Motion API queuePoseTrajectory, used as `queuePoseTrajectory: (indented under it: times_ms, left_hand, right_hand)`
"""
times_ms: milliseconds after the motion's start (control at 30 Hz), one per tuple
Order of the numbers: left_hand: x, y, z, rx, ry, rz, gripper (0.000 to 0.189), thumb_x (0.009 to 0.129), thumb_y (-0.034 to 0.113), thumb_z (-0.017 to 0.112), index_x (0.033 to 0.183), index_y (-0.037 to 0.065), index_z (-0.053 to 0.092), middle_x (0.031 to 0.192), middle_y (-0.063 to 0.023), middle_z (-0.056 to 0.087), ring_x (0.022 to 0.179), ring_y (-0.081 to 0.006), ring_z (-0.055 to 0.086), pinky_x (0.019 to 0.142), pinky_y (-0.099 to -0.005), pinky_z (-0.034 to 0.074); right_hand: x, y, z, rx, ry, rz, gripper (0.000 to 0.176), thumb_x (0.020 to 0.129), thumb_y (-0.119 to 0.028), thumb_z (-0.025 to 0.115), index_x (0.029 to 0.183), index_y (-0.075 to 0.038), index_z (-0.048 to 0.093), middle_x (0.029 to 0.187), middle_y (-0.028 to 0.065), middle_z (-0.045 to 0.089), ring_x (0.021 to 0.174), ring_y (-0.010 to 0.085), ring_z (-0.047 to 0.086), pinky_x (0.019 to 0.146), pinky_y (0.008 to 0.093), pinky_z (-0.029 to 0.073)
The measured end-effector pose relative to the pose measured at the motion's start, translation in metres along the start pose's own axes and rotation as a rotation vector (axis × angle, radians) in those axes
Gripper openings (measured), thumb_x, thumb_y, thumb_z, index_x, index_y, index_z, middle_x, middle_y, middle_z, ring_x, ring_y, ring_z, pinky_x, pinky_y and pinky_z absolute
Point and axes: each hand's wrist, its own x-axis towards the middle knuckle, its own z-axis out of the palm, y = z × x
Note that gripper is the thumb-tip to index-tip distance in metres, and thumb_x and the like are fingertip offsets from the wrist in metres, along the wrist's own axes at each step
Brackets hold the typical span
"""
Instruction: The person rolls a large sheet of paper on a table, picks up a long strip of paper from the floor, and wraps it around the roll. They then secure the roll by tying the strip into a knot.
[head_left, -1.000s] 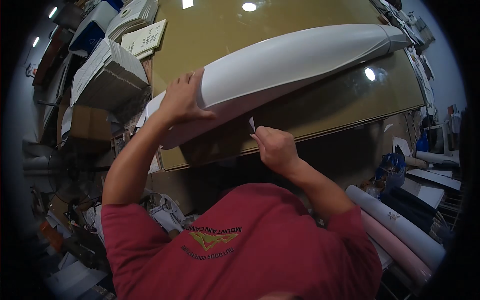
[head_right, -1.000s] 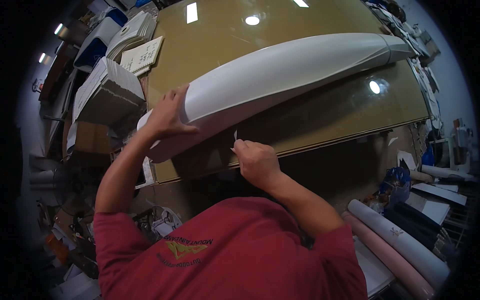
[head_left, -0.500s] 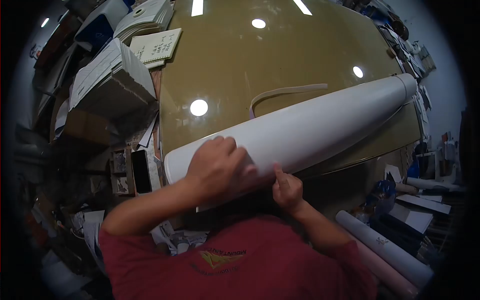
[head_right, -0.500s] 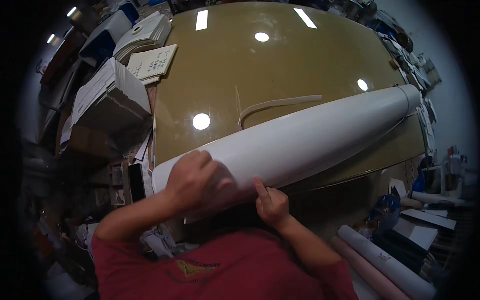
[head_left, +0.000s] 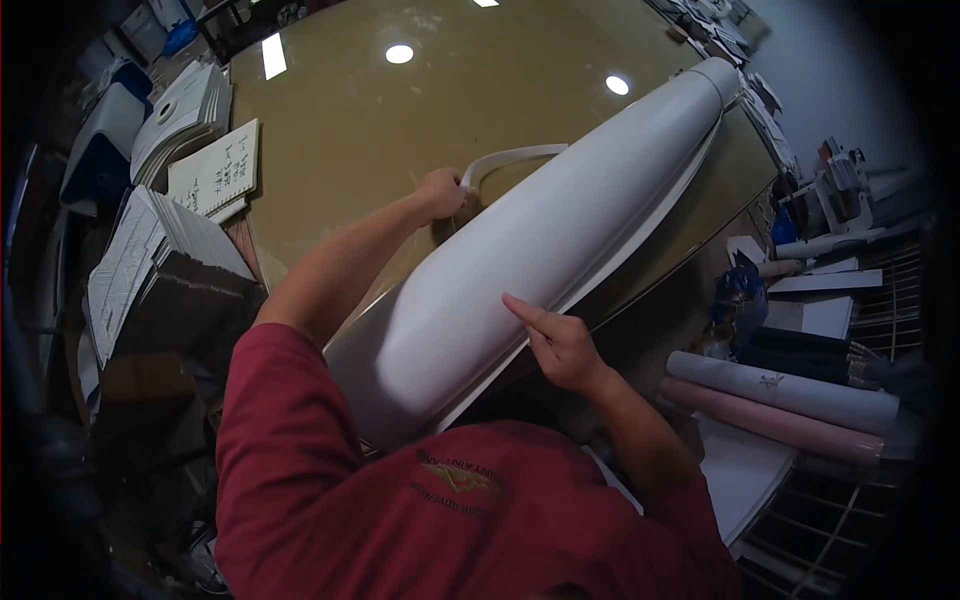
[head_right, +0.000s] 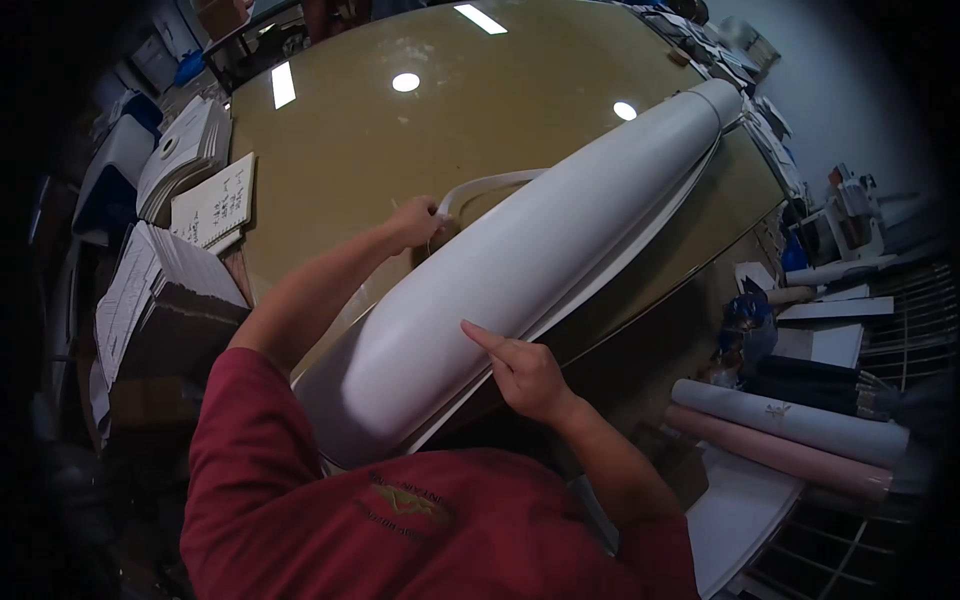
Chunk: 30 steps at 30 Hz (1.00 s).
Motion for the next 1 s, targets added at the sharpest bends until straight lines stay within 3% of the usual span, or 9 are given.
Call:
queuePoseTrajectory:
  times_ms: [133,200,367,433,567,733,867,933,1000]
  left_hand:
    - [-0.058,0.038,-0.031,-0.645,-0.144,-0.152,0.028,0.101,0.026,0.049,0.097,0.0,0.057,0.081,-0.0083,0.064,0.078,-0.0192,0.064,0.074,-0.0343,0.054]
    - [-0.084,0.043,-0.041,-0.85,0.078,-0.11,0.027,0.103,0.022,0.045,0.095,-0.001,0.058,0.076,-0.0088,0.061,0.069,-0.0198,0.061,0.068,-0.0339,0.051]
    - [-0.126,0.048,-0.047,-0.726,0.299,-0.009,0.028,0.103,0.023,0.044,0.094,0.001,0.059,0.07,-0.0039,0.054,0.064,-0.0156,0.051,0.065,-0.0299,0.046]
    - [-0.138,0.056,-0.044,-0.669,0.33,0.027,0.029,0.103,0.023,0.043,0.093,0.001,0.059,0.07,-0.0033,0.053,0.064,-0.0148,0.049,0.065,-0.0284,0.044]
    - [-0.137,0.054,-0.048,-0.387,0.488,-0.038,0.031,0.102,0.024,0.044,0.089,0.002,0.061,0.071,-0.0036,0.055,0.068,-0.0135,0.051,0.065,-0.0274,0.042]
    - [-0.143,0.065,-0.05,-0.326,0.531,-0.073,0.034,0.102,0.026,0.044,0.09,0.002,0.064,0.074,-0.0045,0.059,0.07,-0.0139,0.052,0.064,-0.0301,0.043]
    - [-0.155,0.071,-0.048,-0.517,0.324,-0.127,0.035,0.102,0.027,0.045,0.089,0.002,0.066,0.079,-0.0062,0.061,0.073,-0.0142,0.054,0.068,-0.0308,0.044]
    - [-0.154,0.077,-0.044,-0.479,0.33,-0.122,0.036,0.101,0.026,0.046,0.086,0.002,0.067,0.077,-0.0078,0.064,0.071,-0.0158,0.057,0.066,-0.033,0.045]
    - [-0.154,0.075,-0.026,-0.338,0.593,-0.006,0.035,0.1,0.025,0.047,0.083,0.001,0.066,0.075,-0.0099,0.066,0.071,-0.0179,0.06,0.066,-0.0341,0.046]
  right_hand:
    - [0.028,0.01,0.011,0.06,0.114,-0.117,0.035,0.092,0.001,0.051,0.125,-0.003,0.06,0.104,0.0211,0.068,0.088,0.0312,0.069,0.08,0.0328,0.053]
    - [0.045,0.009,0.015,0.171,0.148,-0.146,0.032,0.093,0.0,0.05,0.123,-0.002,0.061,0.106,0.0198,0.068,0.091,0.0271,0.069,0.081,0.0304,0.052]
    - [0.057,-0.022,0.001,0.278,0.028,0.06,0.027,0.095,0.0,0.048,0.118,0.001,0.063,0.1,0.0154,0.069,0.09,0.0141,0.065,0.082,0.0256,0.049]
    - [0.05,-0.029,-0.002,0.301,0.217,-0.212,0.025,0.095,0.0,0.048,0.115,0.002,0.063,0.098,0.0119,0.068,0.089,0.0109,0.062,0.082,0.0241,0.048]
    - [0.033,-0.03,-0.017,0.318,0.216,-0.192,0.025,0.095,0.001,0.046,0.114,0.002,0.063,0.1,0.0108,0.067,0.091,0.0113,0.061,0.084,0.0229,0.047]
    - [0.051,-0.034,-0.012,0.281,0.172,-0.183,0.023,0.093,0.002,0.047,0.109,0.001,0.064,0.087,0.0091,0.068,0.077,0.0105,0.061,0.069,0.0277,0.049]
    - [0.105,-0.014,0.028,0.381,0.113,-0.017,0.017,0.092,0.0,0.049,0.101,0.0,0.063,0.079,0.0094,0.065,0.07,0.0115,0.06,0.063,0.0309,0.048]
    - [0.127,-0.003,0.055,0.287,0.357,-0.104,0.013,0.094,-0.001,0.048,0.101,-0.002,0.059,0.072,0.0002,0.057,0.06,0.0062,0.049,0.054,0.0254,0.04]
    - [0.132,0.0,0.06,0.302,0.376,-0.077,0.012,0.094,-0.001,0.049,0.101,-0.002,0.058,0.072,-0.0001,0.057,0.06,0.0063,0.049,0.053,0.0252,0.04]
